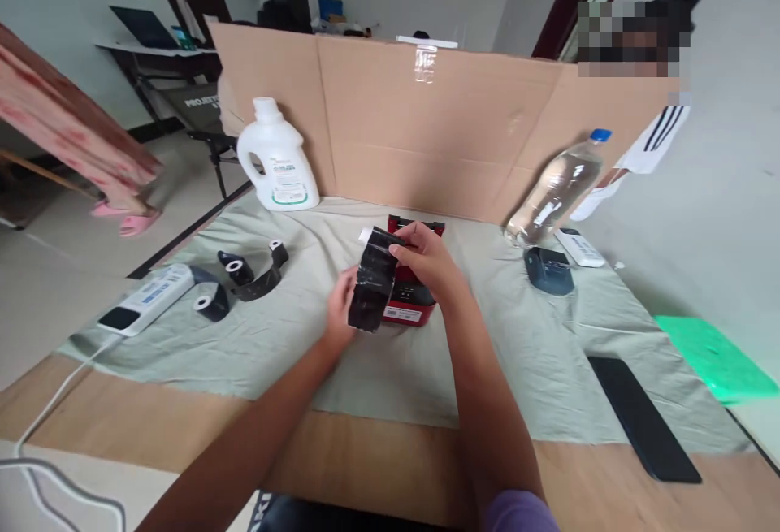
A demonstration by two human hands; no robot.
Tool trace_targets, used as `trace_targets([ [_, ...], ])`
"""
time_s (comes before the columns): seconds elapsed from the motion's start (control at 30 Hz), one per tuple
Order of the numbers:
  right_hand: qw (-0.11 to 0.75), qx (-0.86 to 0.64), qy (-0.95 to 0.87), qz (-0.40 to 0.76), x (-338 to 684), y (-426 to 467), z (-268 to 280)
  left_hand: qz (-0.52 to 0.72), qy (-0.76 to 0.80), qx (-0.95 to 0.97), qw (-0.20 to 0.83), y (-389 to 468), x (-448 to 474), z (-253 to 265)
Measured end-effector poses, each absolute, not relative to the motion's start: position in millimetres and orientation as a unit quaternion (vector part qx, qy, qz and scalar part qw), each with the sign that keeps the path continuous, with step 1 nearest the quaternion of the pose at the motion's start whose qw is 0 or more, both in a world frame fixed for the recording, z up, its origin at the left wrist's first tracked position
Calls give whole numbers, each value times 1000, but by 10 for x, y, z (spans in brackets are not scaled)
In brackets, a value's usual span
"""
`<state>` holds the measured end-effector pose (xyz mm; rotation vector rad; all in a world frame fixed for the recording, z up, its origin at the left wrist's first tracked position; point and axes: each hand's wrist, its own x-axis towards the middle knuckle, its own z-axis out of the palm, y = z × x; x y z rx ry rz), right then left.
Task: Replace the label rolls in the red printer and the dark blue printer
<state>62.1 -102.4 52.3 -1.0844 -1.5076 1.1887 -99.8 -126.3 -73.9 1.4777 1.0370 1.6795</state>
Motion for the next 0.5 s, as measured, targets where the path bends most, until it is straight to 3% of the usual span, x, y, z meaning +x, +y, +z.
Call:
trace_targets([
  [0.13,440,-457,-600,487,784,-947,527,703,379,541,265,-1197,-1102,-275],
  [0.3,363,-473,-722,352,620,-1078,509,649,403,606,221,-1105,-1349,203],
  [0.4,312,-457,-794,253,268,-1246,398,658,449,567,211,-965,-1594,-3],
  [0.5,202,-452,-855,157,-171,-1379,150,675,489,506,224,-813,-1842,-438],
])
